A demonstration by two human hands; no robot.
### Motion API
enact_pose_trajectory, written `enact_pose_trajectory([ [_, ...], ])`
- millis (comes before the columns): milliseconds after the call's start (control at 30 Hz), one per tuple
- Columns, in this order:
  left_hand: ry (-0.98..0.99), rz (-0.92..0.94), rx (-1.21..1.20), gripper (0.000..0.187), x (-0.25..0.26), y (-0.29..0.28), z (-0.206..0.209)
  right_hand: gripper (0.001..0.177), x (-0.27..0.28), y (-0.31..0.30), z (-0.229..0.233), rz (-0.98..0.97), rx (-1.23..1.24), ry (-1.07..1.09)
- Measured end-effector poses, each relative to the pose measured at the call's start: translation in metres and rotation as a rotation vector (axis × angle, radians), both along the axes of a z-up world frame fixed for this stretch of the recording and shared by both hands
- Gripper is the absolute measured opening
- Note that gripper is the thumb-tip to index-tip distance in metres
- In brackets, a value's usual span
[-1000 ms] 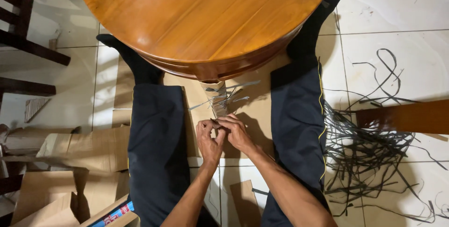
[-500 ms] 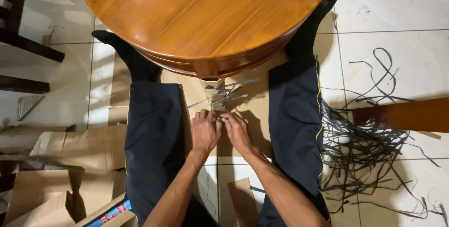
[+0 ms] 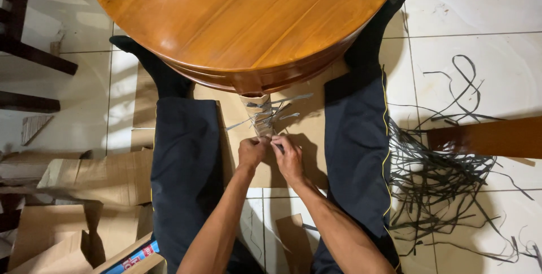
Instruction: Wrapping a wooden chair leg with cardboard and securing it with plastic ties
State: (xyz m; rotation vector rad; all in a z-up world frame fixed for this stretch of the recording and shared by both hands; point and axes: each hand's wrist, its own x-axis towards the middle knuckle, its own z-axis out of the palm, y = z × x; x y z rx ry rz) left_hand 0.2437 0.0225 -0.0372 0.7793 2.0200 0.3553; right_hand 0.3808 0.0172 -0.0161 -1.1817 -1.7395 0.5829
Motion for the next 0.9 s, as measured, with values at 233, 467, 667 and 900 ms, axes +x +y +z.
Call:
enact_pose_trajectory([
  [233, -0.683, 0.913, 0.36, 0.023, 0.034, -0.021, -0.011, 0.005, -0.005, 0.007, 0.003, -0.235, -0.676, 0.64],
  [467, -1.185, 1.31, 0.518, 0.022, 0.052, -0.012, 0.041, 0.054, 0.006, 0.038, -0.018, -0.409, -1.077, 0.772],
  [667, -1.085, 1.202, 0.508, 0.016, 0.034, -0.005, 0.016, 0.036, -0.001, 0.088, -0.08, -0.498, -1.137, 0.559],
  [900, -0.65, 0.75, 0.566, 0.012, 0.037, -0.016, 0.026, 0.023, -0.001, 0.133, -0.127, -0.206, -1.168, 0.198],
])
